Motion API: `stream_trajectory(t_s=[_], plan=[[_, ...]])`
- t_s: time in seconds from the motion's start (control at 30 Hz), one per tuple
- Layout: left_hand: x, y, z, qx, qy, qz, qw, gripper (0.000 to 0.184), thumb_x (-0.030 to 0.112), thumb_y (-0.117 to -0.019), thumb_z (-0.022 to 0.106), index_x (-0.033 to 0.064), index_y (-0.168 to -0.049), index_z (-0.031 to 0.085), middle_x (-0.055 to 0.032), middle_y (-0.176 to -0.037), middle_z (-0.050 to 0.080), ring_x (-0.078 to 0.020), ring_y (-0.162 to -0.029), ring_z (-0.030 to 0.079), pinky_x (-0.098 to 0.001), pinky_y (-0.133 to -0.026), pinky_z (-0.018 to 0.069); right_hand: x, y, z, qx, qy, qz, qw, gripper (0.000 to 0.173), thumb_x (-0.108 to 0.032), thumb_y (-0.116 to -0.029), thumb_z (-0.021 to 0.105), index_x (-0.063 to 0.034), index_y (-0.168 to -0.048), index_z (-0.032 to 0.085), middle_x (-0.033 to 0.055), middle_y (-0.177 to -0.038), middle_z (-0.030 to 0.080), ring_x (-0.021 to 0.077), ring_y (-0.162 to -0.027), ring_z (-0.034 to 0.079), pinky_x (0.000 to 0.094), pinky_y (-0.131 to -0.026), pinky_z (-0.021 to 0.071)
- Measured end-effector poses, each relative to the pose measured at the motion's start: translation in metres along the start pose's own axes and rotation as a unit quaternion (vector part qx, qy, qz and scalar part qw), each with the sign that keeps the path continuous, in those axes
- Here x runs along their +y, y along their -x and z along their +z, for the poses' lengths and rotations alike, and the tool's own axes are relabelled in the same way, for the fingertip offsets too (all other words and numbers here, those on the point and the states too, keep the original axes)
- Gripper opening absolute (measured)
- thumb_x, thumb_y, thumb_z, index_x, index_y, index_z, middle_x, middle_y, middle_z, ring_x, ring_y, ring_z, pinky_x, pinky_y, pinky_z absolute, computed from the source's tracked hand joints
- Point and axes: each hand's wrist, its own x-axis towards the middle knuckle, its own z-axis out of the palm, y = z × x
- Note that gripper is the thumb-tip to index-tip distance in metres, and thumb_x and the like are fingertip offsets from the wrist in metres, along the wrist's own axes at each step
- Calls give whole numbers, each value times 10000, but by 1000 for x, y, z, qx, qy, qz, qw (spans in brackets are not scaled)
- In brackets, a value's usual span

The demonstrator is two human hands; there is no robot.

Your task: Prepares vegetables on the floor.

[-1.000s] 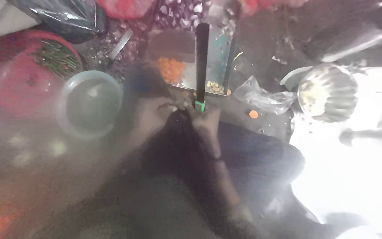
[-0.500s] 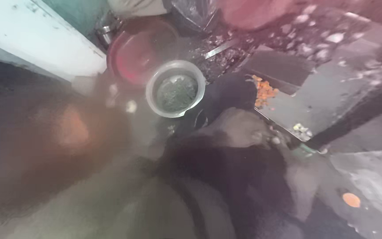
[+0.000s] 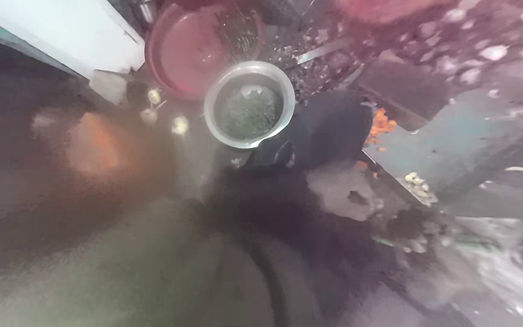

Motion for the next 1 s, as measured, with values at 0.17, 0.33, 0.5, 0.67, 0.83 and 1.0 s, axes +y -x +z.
stream_trajectory(t_s=[0.17,0.33,0.5,0.67,0.83,1.0], plan=[[73,-26,-24,-180,-164,-215,946,415,402,-1049,578,27,-993,749,-132,-947,731,-289,-938,707,-524,-848,554,-10,8,-13,179,212,25,960,186,-179,-985,667,-47,-1110,631,-22,-841,694,86,-697,664,268,-670,593],[77,-34,-16,-4,-142,-259,955,423,382,-1013,651,55,-1274,709,-98,-971,761,-224,-884,721,-458,-872,565,-5,-16,17,262,288,-60,919,302,-96,-907,759,-37,-1158,602,-34,-948,730,89,-814,713,292,-775,635],[79,-37,-21,33,-165,-198,966,239,186,-1012,645,16,-1128,767,-130,-919,763,-254,-857,731,-478,-837,567,3,-25,53,313,360,-95,874,414,-13,-855,777,109,-1173,541,25,-981,727,61,-895,726,274,-848,633],[79,-33,-18,44,-184,-175,966,264,242,-985,683,23,-1105,768,-120,-952,765,-240,-859,738,-448,-793,590,11,-30,61,291,381,-114,870,252,-20,-867,767,76,-1050,623,-2,-891,735,47,-806,726,254,-772,641],[67,-31,-26,122,-211,-150,958,217,225,-936,746,11,-973,766,-114,-837,748,-233,-756,731,-444,-705,594,6,-29,69,284,408,-73,865,262,-60,-882,763,63,-1063,618,-39,-862,714,-2,-742,704,213,-711,632],[70,-23,-35,89,-159,-96,978,179,138,-976,680,6,-1042,780,-117,-919,756,-198,-813,726,-394,-761,601,3,-27,69,233,384,-74,890,279,-20,-897,727,95,-1123,611,-10,-958,739,15,-855,718,219,-818,626]])
